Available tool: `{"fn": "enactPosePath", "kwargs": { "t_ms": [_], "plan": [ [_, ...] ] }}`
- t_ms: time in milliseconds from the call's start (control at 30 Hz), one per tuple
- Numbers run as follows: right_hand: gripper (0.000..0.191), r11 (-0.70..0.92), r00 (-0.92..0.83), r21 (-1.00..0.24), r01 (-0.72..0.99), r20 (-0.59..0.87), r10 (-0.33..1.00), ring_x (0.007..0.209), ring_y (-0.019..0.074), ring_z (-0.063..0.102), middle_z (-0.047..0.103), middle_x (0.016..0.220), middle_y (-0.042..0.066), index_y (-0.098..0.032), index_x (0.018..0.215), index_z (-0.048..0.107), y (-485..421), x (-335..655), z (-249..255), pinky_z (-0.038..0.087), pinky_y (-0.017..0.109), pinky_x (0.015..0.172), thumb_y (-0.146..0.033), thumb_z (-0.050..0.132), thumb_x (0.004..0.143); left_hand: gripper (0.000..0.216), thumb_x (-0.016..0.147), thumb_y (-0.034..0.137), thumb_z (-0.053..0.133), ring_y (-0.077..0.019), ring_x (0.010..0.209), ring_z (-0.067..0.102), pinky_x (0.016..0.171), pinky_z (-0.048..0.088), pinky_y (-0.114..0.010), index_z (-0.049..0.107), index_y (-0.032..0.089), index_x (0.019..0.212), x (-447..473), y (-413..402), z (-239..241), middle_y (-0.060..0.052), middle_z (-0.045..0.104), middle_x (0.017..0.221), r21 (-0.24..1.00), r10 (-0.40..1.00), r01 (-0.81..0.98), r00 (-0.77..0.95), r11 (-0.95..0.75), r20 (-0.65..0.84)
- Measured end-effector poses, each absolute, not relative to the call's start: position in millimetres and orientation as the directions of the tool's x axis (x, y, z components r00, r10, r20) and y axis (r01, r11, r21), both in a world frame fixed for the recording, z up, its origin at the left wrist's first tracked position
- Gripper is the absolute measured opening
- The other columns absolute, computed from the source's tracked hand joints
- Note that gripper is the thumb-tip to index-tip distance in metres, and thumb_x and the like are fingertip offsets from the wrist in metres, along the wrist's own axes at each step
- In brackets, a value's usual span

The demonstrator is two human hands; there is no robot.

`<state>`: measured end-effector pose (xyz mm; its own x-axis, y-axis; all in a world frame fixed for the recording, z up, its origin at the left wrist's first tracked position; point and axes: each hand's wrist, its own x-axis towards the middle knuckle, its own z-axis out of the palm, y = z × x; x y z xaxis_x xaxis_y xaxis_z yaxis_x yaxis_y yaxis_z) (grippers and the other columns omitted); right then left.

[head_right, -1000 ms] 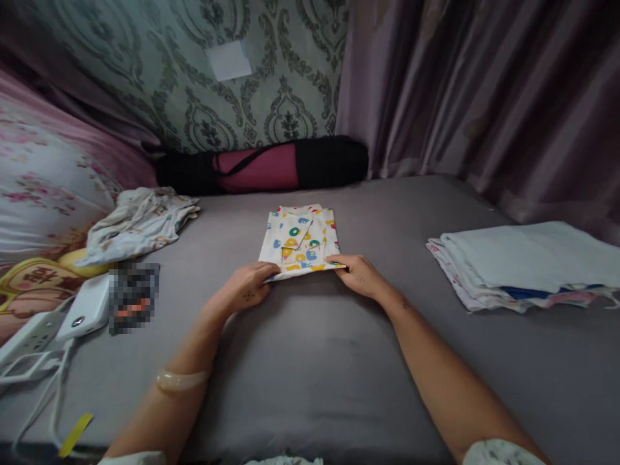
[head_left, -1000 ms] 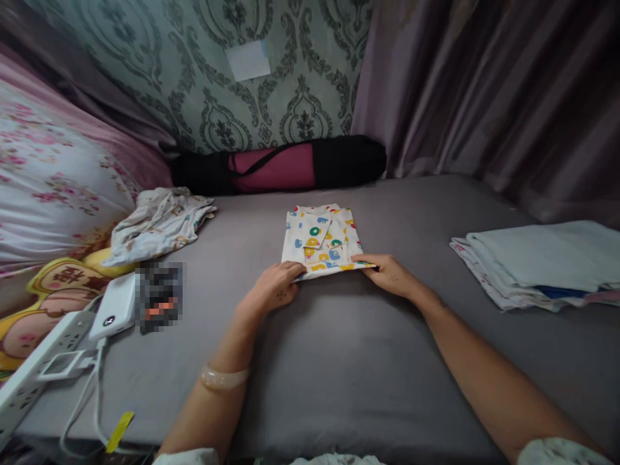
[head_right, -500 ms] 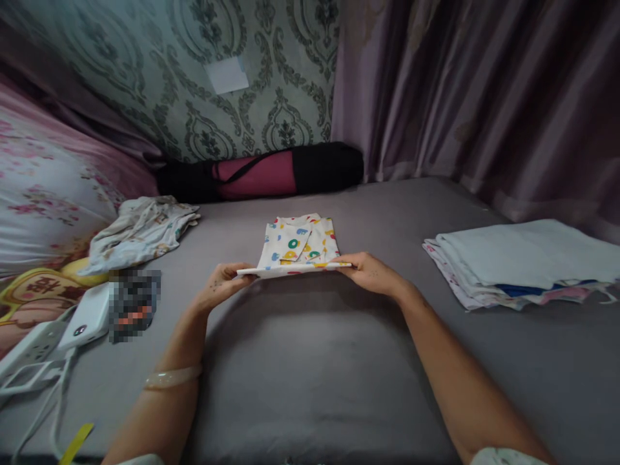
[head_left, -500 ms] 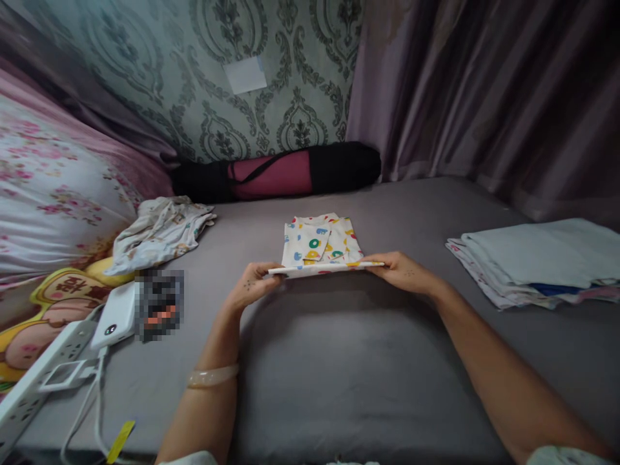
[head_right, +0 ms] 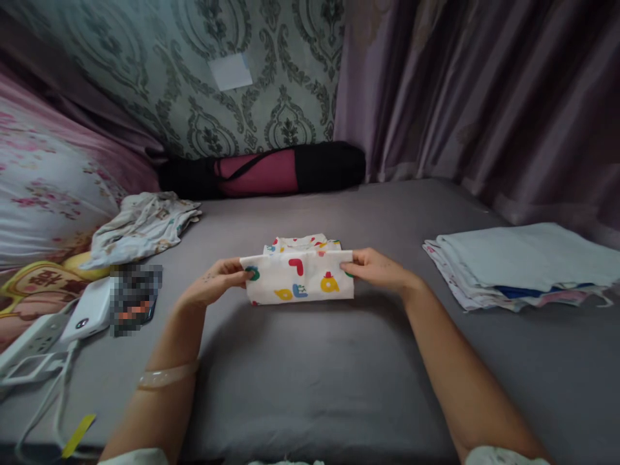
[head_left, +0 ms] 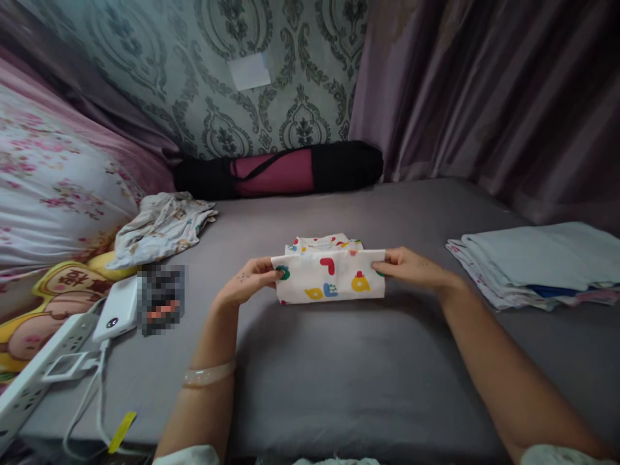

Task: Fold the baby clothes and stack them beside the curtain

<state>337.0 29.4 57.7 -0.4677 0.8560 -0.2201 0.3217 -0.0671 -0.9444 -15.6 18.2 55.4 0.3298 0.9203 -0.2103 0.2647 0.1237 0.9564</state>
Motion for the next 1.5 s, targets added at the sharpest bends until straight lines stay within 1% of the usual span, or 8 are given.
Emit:
{"fn": "enactPosePath", "kwargs": {
  "t_ms": [167,300,433,533,733,933,1100,1500],
  "plan": [
    [0.032,-0.134,-0.166,-0.9,0.415,-0.22,0.961,0.092,0.0228,0.07,0.073,0.104,0.011,-0.016,0.113,0.068,60,313,33,0.057,0.031,0.073,-0.029,0.05,0.09,0.036,0.071,0.031,0.062,-0.016,0.074,0.063,0.064,0.05,-0.026,0.068,0.013,0.102,2,40,36,-0.007,0.07,0.09,0.945,0.977,0.266,0.05,0.189,-0.209],
    [0.029,-0.136,0.035,-0.68,0.72,-0.16,0.987,0.089,0.0242,0.069,0.073,0.099,0.013,-0.013,0.101,0.071,86,296,18,0.053,0.029,0.07,-0.026,0.049,0.089,0.023,0.075,0.028,0.053,-0.0162,0.063,0.059,0.056,0.042,-0.025,0.067,0.013,0.085,15,62,19,-0.004,0.064,0.071,0.843,0.975,0.496,-0.166,0.211,-0.146],
    [0.031,-0.098,0.048,-0.445,0.89,-0.123,0.991,0.097,0.0264,0.067,0.071,0.105,0.016,-0.013,0.102,0.071,100,289,17,0.051,0.032,0.078,-0.028,0.046,0.091,0.019,0.081,0.026,0.047,-0.0223,0.078,0.062,0.065,0.043,-0.029,0.063,0.017,0.081,25,74,12,-0.008,0.066,0.078,0.672,0.977,0.726,-0.214,0.145,0.021],
    [0.035,-0.092,0.059,-0.362,0.928,-0.103,0.993,0.103,0.0282,0.066,0.068,0.112,0.019,-0.014,0.11,0.067,98,285,20,0.05,0.035,0.083,-0.029,0.039,0.094,0.022,0.088,0.024,0.041,-0.0252,0.087,0.063,0.071,0.043,-0.032,0.061,0.019,0.091,34,76,9,-0.012,0.068,0.09,0.591,0.97,0.797,-0.222,0.125,0.096],
    [0.042,-0.132,0.131,-0.299,0.945,-0.025,0.991,0.1,0.0314,0.067,0.068,0.105,0.023,-0.011,0.12,0.056,82,269,19,0.049,0.042,0.084,-0.032,0.026,0.101,0.019,0.092,0.023,0.038,-0.0253,0.085,0.063,0.069,0.043,-0.033,0.053,0.019,0.103,42,75,-8,-0.015,0.067,0.092,0.493,0.964,0.865,-0.201,0.092,0.173],
    [0.039,-0.163,0.163,-0.276,0.947,-0.025,0.986,0.106,0.0321,0.065,0.067,0.106,0.025,-0.009,0.12,0.054,83,261,12,0.045,0.044,0.09,-0.03,0.027,0.101,0.016,0.09,0.022,0.041,-0.0263,0.083,0.065,0.067,0.043,-0.032,0.05,0.017,0.102,43,77,-15,-0.016,0.066,0.092,0.391,0.971,0.918,-0.152,0.071,0.182],
    [0.039,-0.167,0.17,-0.283,0.945,-0.014,0.985,0.102,0.0326,0.066,0.067,0.105,0.025,-0.009,0.117,0.056,88,266,10,0.048,0.044,0.086,-0.031,0.029,0.101,0.024,0.092,0.022,0.033,-0.0316,0.086,0.065,0.07,0.045,-0.038,0.052,0.013,0.104,44,80,-13,-0.023,0.066,0.095,0.392,0.97,0.908,-0.212,0.151,0.116],
    [0.039,-0.195,0.204,-0.304,0.932,0.0,0.979,0.099,0.0324,0.067,0.068,0.103,0.025,-0.007,0.113,0.06,89,267,13,0.049,0.043,0.083,-0.031,0.032,0.098,0.035,0.096,0.034,0.033,-0.0326,0.094,0.067,0.073,0.045,-0.037,0.058,0.012,0.106,43,86,-5,-0.023,0.068,0.1,0.349,0.945,0.892,-0.324,0.287,0.051]
  ]
}}
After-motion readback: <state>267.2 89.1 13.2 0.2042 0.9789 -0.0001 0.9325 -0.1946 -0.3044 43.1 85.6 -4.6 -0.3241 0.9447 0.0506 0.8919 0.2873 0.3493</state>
